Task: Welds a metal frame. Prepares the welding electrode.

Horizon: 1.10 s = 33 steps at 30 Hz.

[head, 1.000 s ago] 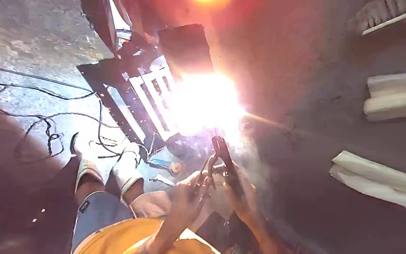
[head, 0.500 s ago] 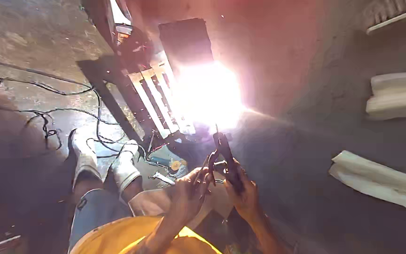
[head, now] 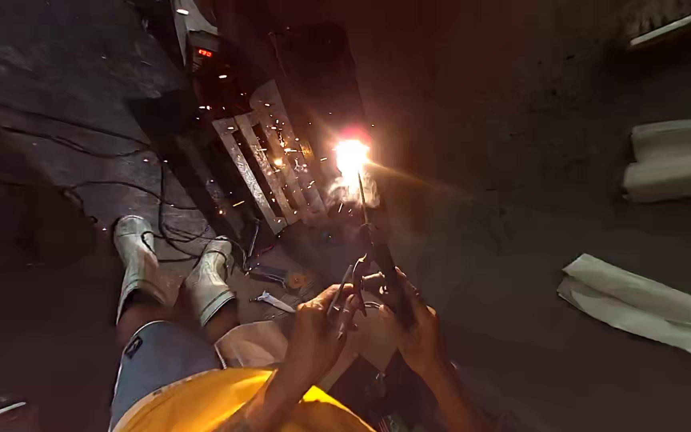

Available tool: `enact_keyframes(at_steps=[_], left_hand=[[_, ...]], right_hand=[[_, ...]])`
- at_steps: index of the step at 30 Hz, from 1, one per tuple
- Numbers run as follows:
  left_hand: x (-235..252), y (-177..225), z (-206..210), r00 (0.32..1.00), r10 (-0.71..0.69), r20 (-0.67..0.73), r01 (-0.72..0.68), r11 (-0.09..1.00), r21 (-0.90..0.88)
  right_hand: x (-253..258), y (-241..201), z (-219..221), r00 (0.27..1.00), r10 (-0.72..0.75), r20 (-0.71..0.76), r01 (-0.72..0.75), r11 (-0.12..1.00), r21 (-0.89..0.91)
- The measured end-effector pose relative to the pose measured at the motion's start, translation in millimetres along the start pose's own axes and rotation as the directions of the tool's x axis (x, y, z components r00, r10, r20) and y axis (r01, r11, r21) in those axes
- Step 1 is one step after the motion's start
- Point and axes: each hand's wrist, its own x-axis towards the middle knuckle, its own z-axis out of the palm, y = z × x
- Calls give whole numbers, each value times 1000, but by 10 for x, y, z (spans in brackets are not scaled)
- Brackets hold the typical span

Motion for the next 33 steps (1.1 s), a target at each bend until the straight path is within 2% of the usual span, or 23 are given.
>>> enact_keyframes(at_steps=[2,4,8,10,22,25,29,33], left_hand=[[-46,-9,12,999,-22,-41,24,999,31],[-46,-16,7,999,-12,-31,12,1000,12],[38,-6,15,1000,5,9,-5,1000,12],[72,-31,13,1000,12,11,-12,999,39],[119,-64,43,1000,1,-11,-1,1000,-8],[153,-78,53,1000,-23,-13,23,1000,-10],[157,-91,51,999,17,-30,-18,999,-27],[136,-100,57,1000,-12,-10,12,999,-31]], right_hand=[[-40,-8,3,997,80,-16,-80,995,-60],[-45,11,3,997,81,-13,-82,994,-70],[9,65,49,1000,-18,-25,18,1000,25],[44,79,62,999,-41,-25,41,999,12],[102,121,65,999,-27,-24,27,999,-18],[137,172,73,999,-51,-10,51,999,6],[163,167,59,996,-89,-2,89,996,10],[129,130,52,1000,-12,-3,12,1000,-4]])
